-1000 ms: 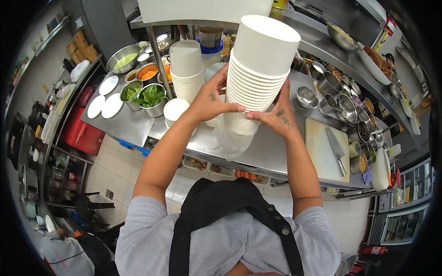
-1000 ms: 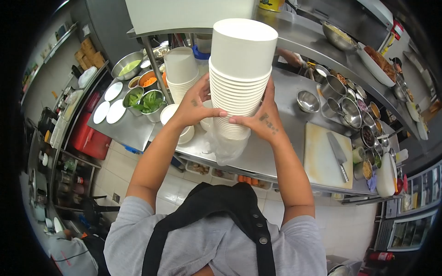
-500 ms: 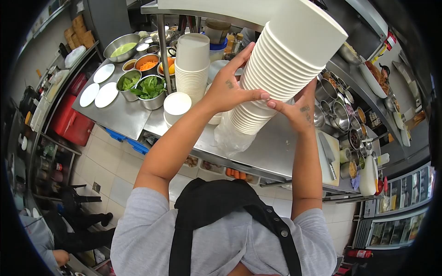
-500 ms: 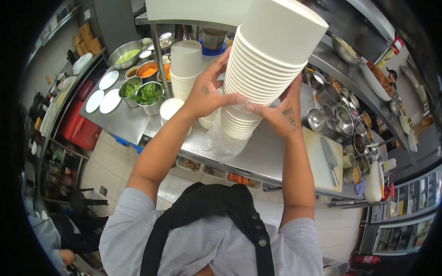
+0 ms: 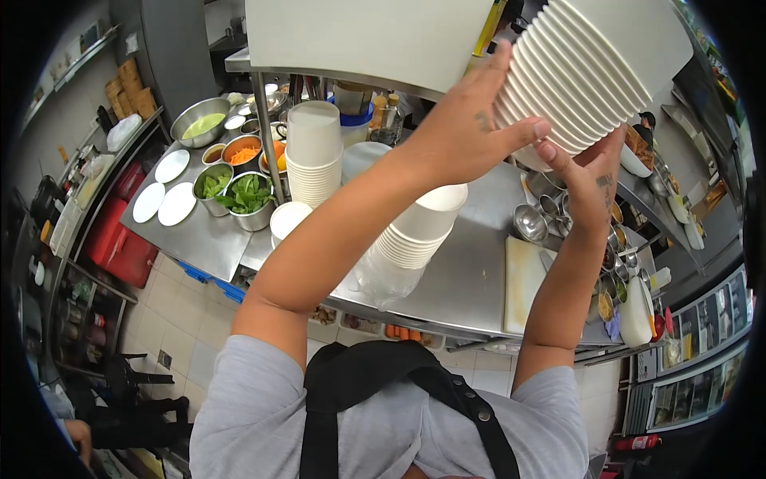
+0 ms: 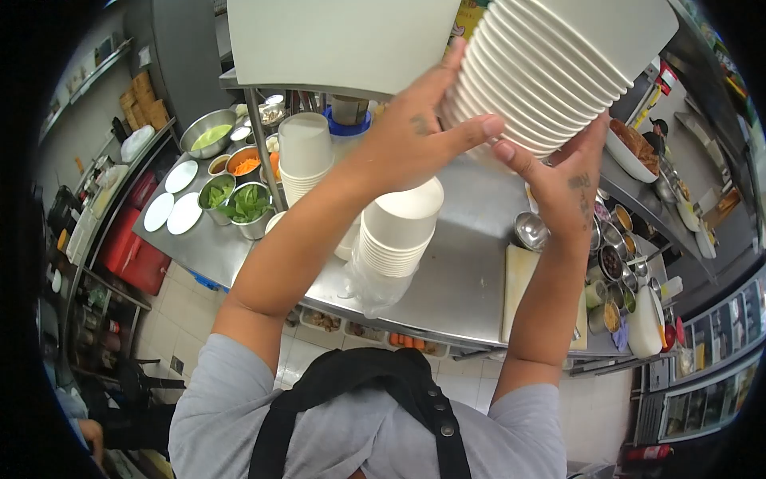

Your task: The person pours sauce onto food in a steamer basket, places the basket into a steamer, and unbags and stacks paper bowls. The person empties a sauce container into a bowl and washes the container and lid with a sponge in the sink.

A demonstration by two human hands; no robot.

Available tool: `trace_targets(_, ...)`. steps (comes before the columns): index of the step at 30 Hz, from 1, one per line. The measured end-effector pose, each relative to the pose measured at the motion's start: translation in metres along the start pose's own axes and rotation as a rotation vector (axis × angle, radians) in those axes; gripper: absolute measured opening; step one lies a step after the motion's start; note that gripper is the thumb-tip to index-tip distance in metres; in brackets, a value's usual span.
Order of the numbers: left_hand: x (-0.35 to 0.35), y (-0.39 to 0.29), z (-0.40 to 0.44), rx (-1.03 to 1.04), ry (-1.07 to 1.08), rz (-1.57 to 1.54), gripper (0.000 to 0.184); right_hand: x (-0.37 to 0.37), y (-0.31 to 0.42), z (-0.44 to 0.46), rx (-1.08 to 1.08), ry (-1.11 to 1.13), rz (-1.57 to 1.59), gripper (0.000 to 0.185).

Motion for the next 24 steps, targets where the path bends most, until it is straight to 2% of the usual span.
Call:
trace_targets(1, 0.011, 0.008, 0.007, -0.007, 0.027, -0.009, 0.090, -0.007, -0.001, 0.005, -0.005, -0.027, -0.037, 0.098)
trace_targets(4, 0.029, 0.028, 0.015, -0.055, 0.058, -0.012, 0.084, -0.017, -0.024, 0.014, -0.018, -0.028, -0.154, 0.097)
trace_targets(5, 0.030, 0.034, 0.011, -0.044, -0.004, 0.132, 0.078, -0.023, -0.039, 0.015, -0.015, -0.027, -0.283, 0.098)
trace_targets(8, 0.017, 0.025, -0.008, -0.054, -0.039, 0.209, 0.069, -0.020, -0.069, 0.027, 0.052, -0.043, -0.230, 0.101)
trace_targets(11, -0.005, 0.019, -0.033, -0.079, 0.007, 0.154, 0.061, -0.014, -0.110, 0.053, 0.085, 0.024, -0.388, 0.110)
trace_targets(12, -0.013, 0.021, -0.042, -0.100, 0.005, 0.162, 0.059, -0.009, -0.115, 0.062, 0.088, 0.041, -0.533, 0.105)
trace_targets(14, -0.027, 0.028, -0.063, -0.145, -0.004, 0.175, 0.055, 0.002, -0.141, 0.081, 0.201, 0.143, -0.617, 0.097)
trace_targets(17, -0.045, 0.041, -0.095, -0.251, -0.032, 0.135, 0.055, 0.019, -0.177, 0.106, 0.196, 0.255, -0.790, 0.089)
trace_targets(21, -0.056, 0.072, -0.136, -0.415, -0.089, 0.046, 0.067, 0.032, -0.213, 0.128, 0.332, 0.333, -0.856, 0.090)
trace_targets(24, -0.054, 0.091, -0.159, -0.498, -0.116, -0.046, 0.084, 0.032, -0.224, 0.134, 0.364, 0.316, -0.888, 0.127)
Point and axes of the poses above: each hand's wrist, its own z-axis towards the middle knuckle, its own x-axis out of the palm, y = z × x, the point moved 8 cm from there along z, towards the middle knuckle, and after that the axes turned 5 degrees about -x, right-handed, at the moved point
